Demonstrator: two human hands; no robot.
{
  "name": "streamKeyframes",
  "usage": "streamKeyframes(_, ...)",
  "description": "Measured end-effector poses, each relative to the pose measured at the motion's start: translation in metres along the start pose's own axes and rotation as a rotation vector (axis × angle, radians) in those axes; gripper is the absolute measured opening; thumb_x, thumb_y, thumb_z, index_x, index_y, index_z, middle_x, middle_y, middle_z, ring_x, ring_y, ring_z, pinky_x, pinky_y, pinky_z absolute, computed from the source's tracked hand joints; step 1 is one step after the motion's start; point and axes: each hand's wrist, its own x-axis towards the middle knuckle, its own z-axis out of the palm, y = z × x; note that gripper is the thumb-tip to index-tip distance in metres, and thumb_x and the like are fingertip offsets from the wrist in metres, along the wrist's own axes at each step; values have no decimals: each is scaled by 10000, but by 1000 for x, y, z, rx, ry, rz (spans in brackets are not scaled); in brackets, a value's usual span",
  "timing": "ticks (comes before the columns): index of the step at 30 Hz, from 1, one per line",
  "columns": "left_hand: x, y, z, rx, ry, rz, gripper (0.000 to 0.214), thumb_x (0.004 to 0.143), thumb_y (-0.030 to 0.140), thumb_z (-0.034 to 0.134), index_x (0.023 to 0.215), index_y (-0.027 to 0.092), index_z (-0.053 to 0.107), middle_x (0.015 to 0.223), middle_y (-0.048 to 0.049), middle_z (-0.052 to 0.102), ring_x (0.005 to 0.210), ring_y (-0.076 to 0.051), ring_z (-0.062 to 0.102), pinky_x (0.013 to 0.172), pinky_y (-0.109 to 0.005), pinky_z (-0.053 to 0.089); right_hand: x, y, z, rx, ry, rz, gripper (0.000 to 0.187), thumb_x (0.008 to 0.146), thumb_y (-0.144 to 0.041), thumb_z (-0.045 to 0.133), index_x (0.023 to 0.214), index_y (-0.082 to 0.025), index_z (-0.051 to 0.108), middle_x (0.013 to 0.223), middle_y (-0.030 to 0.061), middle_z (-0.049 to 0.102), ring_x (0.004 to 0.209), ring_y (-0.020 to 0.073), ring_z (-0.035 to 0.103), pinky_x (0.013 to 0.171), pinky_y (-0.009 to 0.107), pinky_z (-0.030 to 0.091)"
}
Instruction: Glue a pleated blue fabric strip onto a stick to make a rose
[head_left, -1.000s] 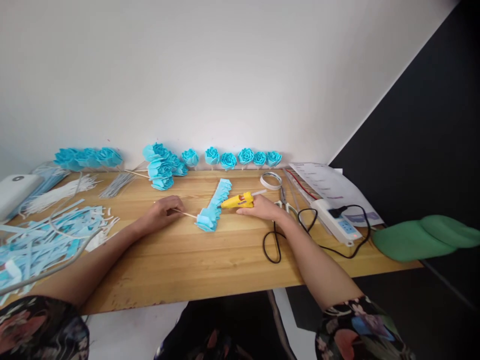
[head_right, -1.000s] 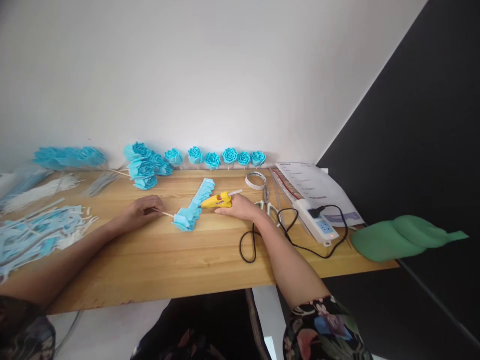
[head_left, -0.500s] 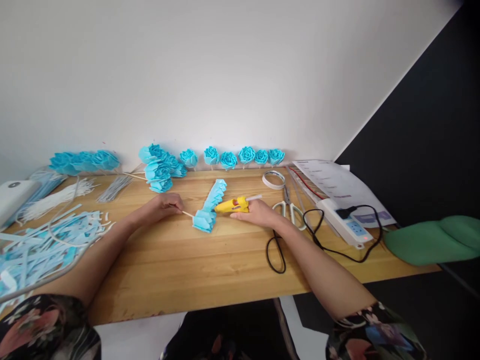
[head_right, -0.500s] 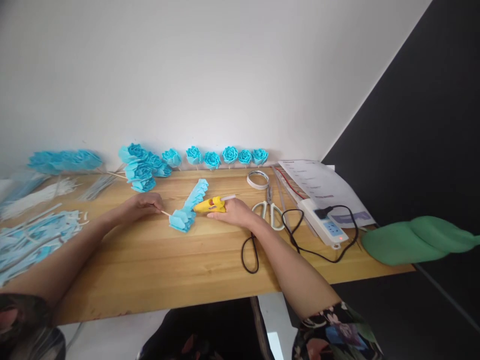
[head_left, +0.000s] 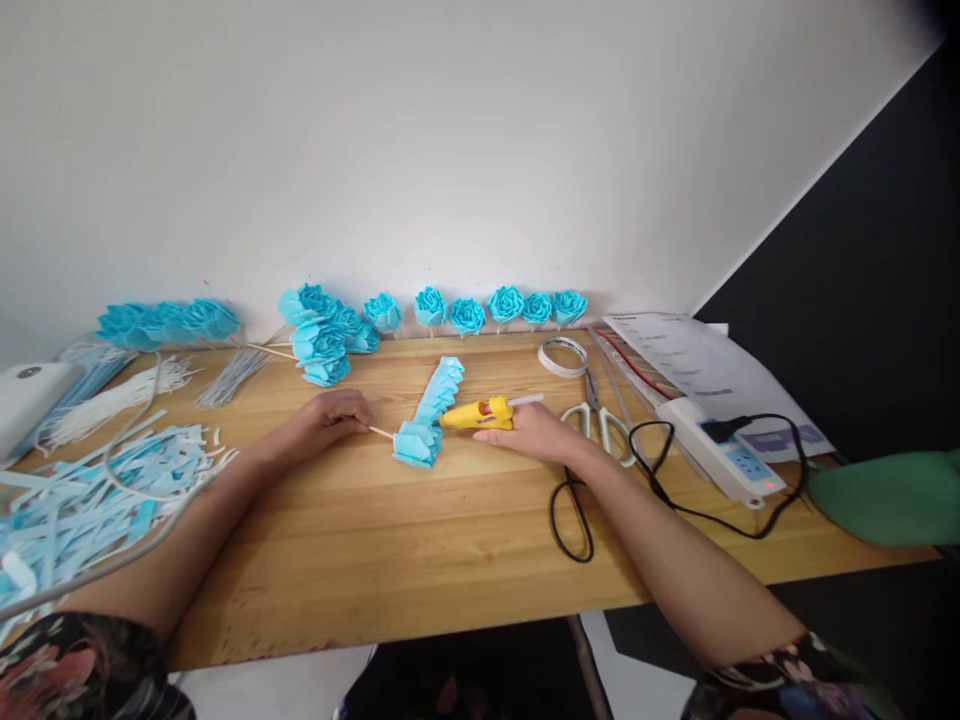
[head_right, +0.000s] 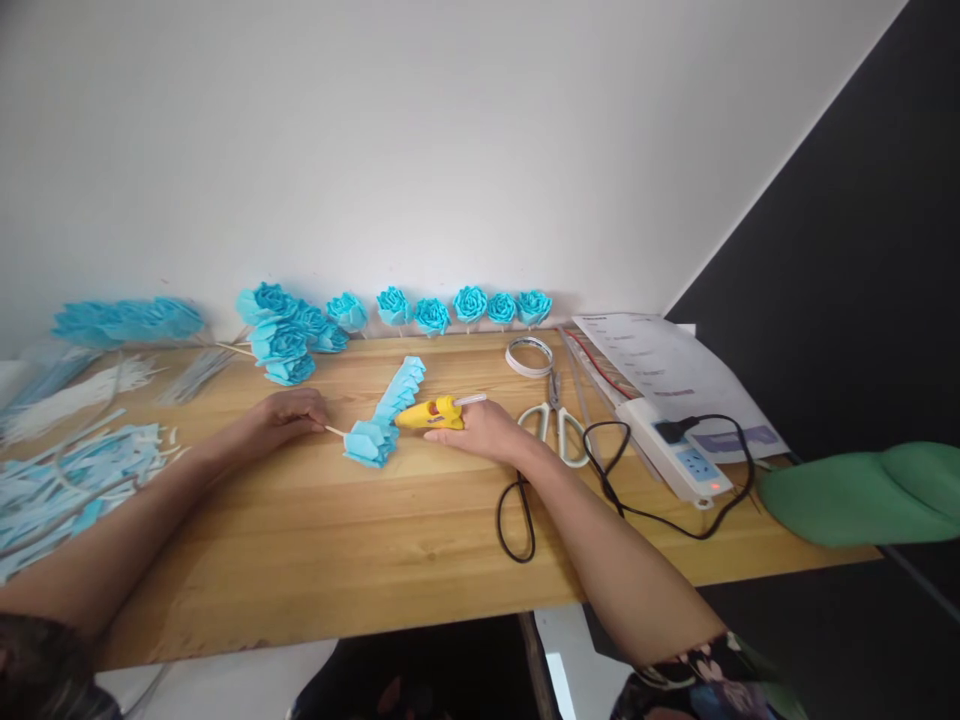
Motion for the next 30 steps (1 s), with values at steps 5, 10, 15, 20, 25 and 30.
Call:
streamKeyframes(5,1,-1,1,8,3,-25,282,984,332,500,832,144,645,812,-51,633,781,-155,582,716,-258,455,0,1,0,5,-22,2,378,791,-495,684,1068,-245,749,1013,26,778,915,256,705,747,297,503)
streamKeyframes(10,2,1,2,34,15,-29,284,982,326,496,833,141,652,810,-52,631,779,-161,580,716,-265,453,0,0,-1,0,-32,-14,389,808,-489,660,1087,-231,744,1045,37,770,925,249,705,760,296,502)
streamKeyframes(15,2,2,4,70,47,-29,271,983,303,490,828,133,634,802,-55,629,776,-163,576,714,-271,446,1,1,0,38,-33,-22,384,792,-474,670,1077,-229,746,1009,38,769,909,250,698,754,299,509)
streamKeyframes(20,1,1,6,70,42,-45,259,990,256,471,842,114,630,822,-60,620,802,-160,570,741,-271,440,0,5,-11,185,0,-14,407,787,-507,652,1022,-189,749,874,32,751,743,195,656,645,269,481)
streamKeyframes(25,-1,1,1,71,3,-67,259,996,272,473,873,114,636,841,-55,626,808,-153,571,743,-258,435,-1,9,-16,257,76,99,449,774,-565,609,833,-140,742,700,34,676,563,129,527,495,238,373)
streamKeyframes(30,-6,-1,-12,31,-121,-78,285,999,320,469,867,136,643,847,-47,620,788,-141,573,725,-236,436,0,7,-12,275,74,85,405,765,-535,631,823,-151,745,738,38,693,578,123,532,500,232,365)
